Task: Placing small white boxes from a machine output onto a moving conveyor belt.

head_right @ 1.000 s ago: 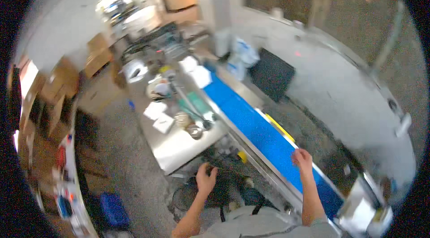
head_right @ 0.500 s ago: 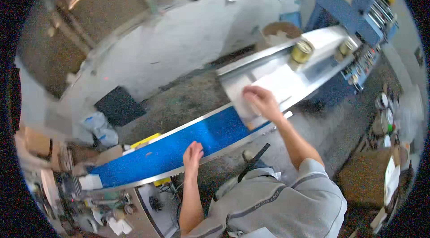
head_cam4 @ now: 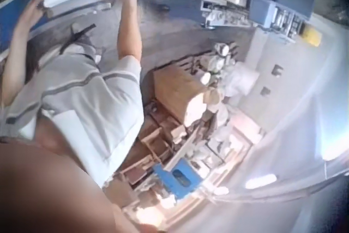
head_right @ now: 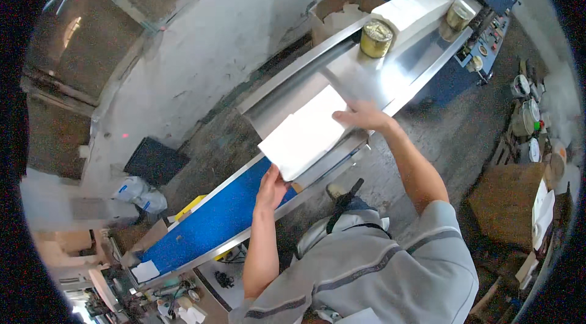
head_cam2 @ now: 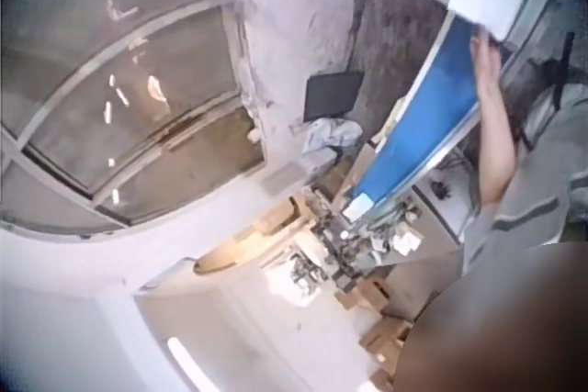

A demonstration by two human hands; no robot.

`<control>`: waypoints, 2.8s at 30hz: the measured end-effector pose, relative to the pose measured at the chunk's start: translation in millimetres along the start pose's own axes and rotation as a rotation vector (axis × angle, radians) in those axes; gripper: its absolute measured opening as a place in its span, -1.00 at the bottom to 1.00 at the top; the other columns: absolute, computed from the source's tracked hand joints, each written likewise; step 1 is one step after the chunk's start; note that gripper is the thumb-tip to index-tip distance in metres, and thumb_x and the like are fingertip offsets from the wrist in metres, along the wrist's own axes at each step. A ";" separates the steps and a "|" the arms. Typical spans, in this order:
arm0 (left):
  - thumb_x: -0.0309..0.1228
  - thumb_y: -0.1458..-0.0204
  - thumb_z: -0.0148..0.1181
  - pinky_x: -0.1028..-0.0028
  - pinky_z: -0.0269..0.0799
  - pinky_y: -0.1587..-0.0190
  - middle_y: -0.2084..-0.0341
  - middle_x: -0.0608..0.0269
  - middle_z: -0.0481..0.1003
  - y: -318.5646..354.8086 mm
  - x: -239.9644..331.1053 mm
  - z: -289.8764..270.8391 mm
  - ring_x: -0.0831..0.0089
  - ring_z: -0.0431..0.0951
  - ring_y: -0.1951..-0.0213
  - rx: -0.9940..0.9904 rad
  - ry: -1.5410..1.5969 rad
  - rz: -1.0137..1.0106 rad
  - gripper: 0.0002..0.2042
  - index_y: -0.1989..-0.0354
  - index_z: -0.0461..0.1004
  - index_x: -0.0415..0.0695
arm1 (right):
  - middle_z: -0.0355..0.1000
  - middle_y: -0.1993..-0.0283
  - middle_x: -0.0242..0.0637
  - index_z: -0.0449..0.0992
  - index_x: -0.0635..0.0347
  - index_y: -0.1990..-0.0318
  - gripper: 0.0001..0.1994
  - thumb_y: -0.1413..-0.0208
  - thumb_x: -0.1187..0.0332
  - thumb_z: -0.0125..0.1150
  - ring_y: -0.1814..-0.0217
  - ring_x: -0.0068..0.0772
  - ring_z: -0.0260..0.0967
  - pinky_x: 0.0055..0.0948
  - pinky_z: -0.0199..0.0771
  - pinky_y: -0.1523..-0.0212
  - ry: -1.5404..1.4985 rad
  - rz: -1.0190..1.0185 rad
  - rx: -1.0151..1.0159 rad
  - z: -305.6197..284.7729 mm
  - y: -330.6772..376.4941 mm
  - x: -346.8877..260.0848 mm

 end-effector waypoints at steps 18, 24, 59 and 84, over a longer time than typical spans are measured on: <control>-0.41 0.05 0.37 0.37 0.35 -0.11 -0.05 0.16 0.46 331.1 35.0 -123.5 0.38 0.45 -0.07 0.421 0.062 0.447 -0.36 -0.23 0.26 -0.29 | 0.32 -0.22 -0.21 0.00 0.07 -0.44 -0.22 -0.21 -0.16 0.06 -0.21 -0.29 0.30 -0.21 0.34 -0.17 -0.814 0.037 -0.724 382.0 60.4 -197.8; -0.38 0.04 0.40 0.40 0.40 -0.04 -0.02 0.16 0.48 461.4 21.4 -166.0 0.41 0.49 -0.01 0.583 -0.038 0.481 -0.36 -0.21 0.28 -0.32 | 0.25 -0.28 0.02 -0.14 0.27 -0.45 0.11 0.14 0.03 0.49 -0.29 -0.17 0.23 -0.24 0.22 -0.26 -0.574 -0.232 -1.046 491.4 134.2 -264.7; -0.26 -0.15 0.24 0.42 0.43 -0.05 0.02 0.06 0.49 582.1 -103.1 -339.5 0.35 0.53 0.03 1.527 0.320 0.046 -0.44 -0.22 0.25 -0.33 | 0.46 0.00 -0.09 0.46 0.37 -0.03 -0.40 0.13 0.13 0.39 0.00 -0.23 0.45 -0.32 0.43 0.00 -0.398 -0.105 -0.521 1233.3 -61.5 -458.7; -0.32 -0.21 0.16 0.50 0.50 0.17 0.21 0.20 0.57 336.2 -29.0 -143.5 0.49 0.56 0.21 0.637 -0.361 0.422 -0.68 -0.04 0.45 -0.27 | 0.52 0.15 -0.31 0.47 0.33 -0.04 -0.64 -0.20 0.28 0.25 0.10 -0.56 0.43 -0.51 0.45 0.09 -0.535 -0.347 -0.256 332.6 53.7 -234.8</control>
Point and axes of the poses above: each hand's wrist, its own y-axis away from the middle knuckle, its own z-axis out of the palm, x = y × z, the point moved 2 cm from there along -y, towards the middle knuckle
